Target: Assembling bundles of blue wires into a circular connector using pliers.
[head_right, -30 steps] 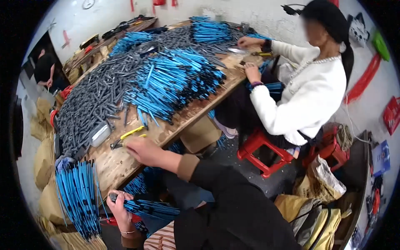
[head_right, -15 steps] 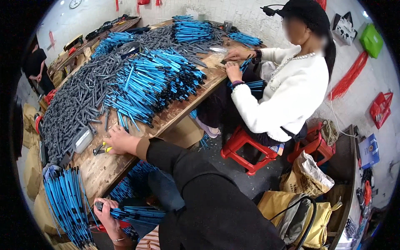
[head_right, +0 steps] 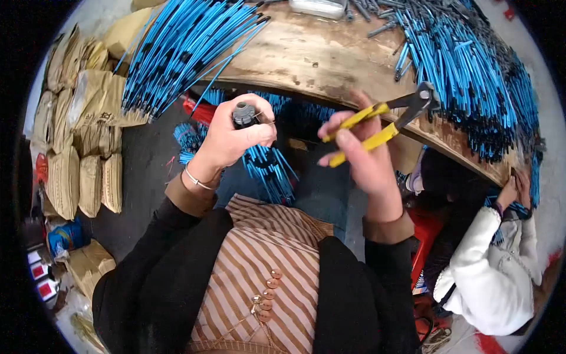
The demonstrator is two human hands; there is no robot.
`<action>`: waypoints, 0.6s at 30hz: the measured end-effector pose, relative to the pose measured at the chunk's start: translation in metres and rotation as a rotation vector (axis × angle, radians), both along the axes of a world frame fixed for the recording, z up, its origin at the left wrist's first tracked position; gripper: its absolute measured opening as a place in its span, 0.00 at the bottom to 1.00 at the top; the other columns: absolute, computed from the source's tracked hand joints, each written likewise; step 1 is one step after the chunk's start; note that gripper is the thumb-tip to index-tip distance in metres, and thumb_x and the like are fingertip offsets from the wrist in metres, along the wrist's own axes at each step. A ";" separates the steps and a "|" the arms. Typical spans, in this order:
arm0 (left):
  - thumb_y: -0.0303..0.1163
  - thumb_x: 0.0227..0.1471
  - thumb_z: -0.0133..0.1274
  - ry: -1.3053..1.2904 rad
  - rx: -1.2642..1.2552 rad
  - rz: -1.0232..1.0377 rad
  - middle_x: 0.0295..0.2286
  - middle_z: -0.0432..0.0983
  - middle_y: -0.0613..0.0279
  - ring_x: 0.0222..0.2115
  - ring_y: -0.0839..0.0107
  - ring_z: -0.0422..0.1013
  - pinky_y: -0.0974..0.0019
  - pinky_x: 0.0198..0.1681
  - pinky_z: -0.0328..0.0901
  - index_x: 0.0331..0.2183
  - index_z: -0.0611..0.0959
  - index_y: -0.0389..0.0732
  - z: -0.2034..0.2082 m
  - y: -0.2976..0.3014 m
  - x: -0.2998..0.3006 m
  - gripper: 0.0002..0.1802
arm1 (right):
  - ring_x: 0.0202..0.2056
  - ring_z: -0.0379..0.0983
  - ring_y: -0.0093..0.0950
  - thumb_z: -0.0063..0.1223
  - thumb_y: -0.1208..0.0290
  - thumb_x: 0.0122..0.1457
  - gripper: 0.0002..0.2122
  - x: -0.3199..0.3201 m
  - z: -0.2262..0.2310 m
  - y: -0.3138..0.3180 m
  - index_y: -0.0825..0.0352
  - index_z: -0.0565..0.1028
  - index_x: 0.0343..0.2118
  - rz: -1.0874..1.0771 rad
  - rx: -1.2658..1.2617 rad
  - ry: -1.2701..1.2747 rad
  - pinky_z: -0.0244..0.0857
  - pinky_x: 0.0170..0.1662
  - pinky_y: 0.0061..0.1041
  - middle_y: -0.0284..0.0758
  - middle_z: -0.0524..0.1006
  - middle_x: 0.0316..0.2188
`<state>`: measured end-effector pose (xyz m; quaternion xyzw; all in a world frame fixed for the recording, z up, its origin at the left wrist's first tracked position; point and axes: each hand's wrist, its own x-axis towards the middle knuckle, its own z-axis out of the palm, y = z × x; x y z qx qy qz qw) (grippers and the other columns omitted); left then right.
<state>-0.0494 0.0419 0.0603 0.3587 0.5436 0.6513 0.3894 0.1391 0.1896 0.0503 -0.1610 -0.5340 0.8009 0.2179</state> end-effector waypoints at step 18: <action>0.26 0.31 0.67 0.241 -0.082 -0.082 0.20 0.73 0.67 0.19 0.79 0.63 0.75 0.25 0.61 0.26 0.77 0.38 -0.003 0.009 0.001 0.17 | 0.50 0.58 0.39 0.53 0.76 0.45 0.19 -0.007 0.012 -0.006 0.57 0.74 0.44 -0.361 1.907 -0.279 0.49 0.58 0.43 0.38 0.65 0.48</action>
